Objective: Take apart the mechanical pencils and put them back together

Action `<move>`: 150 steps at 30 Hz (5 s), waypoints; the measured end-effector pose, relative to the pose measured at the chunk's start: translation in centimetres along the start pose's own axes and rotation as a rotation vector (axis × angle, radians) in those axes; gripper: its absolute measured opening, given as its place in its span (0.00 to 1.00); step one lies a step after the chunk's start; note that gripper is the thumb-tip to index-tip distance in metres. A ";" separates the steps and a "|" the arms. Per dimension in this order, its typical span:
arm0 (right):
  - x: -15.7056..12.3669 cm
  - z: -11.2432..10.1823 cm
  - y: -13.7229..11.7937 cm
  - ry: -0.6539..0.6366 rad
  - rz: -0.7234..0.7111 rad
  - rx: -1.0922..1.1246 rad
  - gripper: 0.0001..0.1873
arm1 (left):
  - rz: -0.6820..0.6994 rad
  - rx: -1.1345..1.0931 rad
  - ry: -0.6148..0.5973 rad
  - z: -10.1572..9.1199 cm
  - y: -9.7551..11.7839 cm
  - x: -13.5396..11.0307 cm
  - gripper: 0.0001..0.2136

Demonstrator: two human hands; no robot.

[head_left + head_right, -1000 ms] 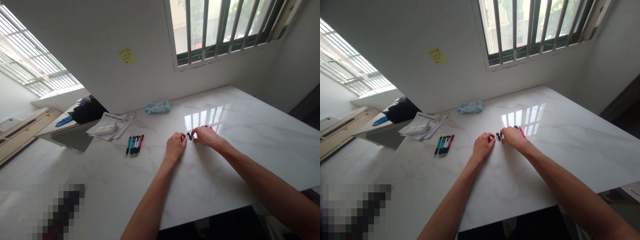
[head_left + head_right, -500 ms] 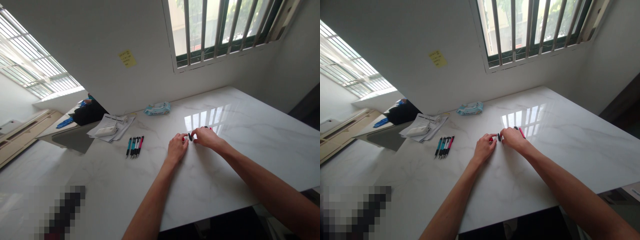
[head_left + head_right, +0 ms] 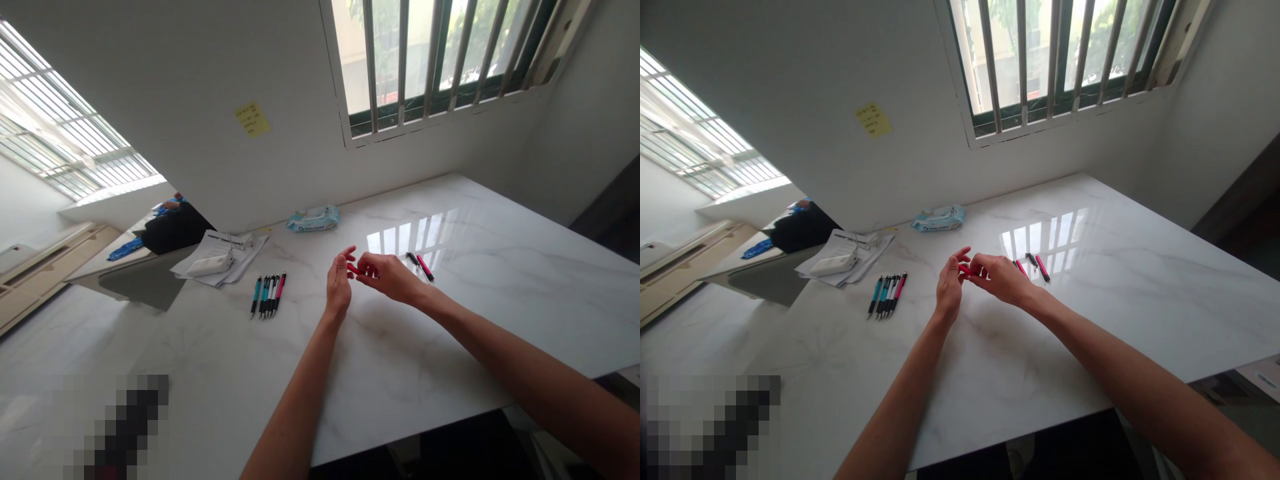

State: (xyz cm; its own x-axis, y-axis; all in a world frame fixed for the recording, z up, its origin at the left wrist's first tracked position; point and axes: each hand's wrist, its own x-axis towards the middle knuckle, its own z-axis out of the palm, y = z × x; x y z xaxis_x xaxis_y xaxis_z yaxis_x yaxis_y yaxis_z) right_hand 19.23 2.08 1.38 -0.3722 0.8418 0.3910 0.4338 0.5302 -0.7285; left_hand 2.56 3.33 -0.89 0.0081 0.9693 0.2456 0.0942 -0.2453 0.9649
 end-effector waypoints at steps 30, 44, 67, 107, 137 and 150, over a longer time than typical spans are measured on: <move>1.0 -4.8 1.2 0.157 0.082 0.029 0.15 | -0.478 -0.565 0.034 0.6 0.2 -0.5 0.10; 1.3 -6.1 2.2 0.295 0.108 0.027 0.12 | -0.565 -0.570 0.007 0.8 0.4 -0.9 0.09; -7.6 -1.5 1.3 0.163 0.408 -0.379 0.02 | -0.093 0.384 -0.297 0.6 -0.1 -1.5 0.06; -7.4 -0.6 1.6 -0.010 0.505 -0.441 0.13 | 0.090 0.887 -0.297 1.8 -0.6 -1.8 0.07; -7.3 -0.4 1.9 -0.009 0.459 -0.421 0.14 | 0.089 0.795 -0.278 1.4 -1.6 -1.1 0.28; -7.1 -0.4 2.0 -0.019 0.468 -0.420 0.14 | 0.103 0.806 -0.263 2.0 -1.3 -1.0 0.25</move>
State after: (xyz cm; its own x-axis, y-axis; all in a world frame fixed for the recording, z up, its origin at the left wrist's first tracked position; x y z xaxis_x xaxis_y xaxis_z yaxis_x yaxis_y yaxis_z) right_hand 23.09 -2.82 -2.62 -0.0778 0.9944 0.0711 0.8384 0.1039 -0.5351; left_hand 4.38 2.73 -2.62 0.2765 0.9394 0.2026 0.7592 -0.3428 0.5533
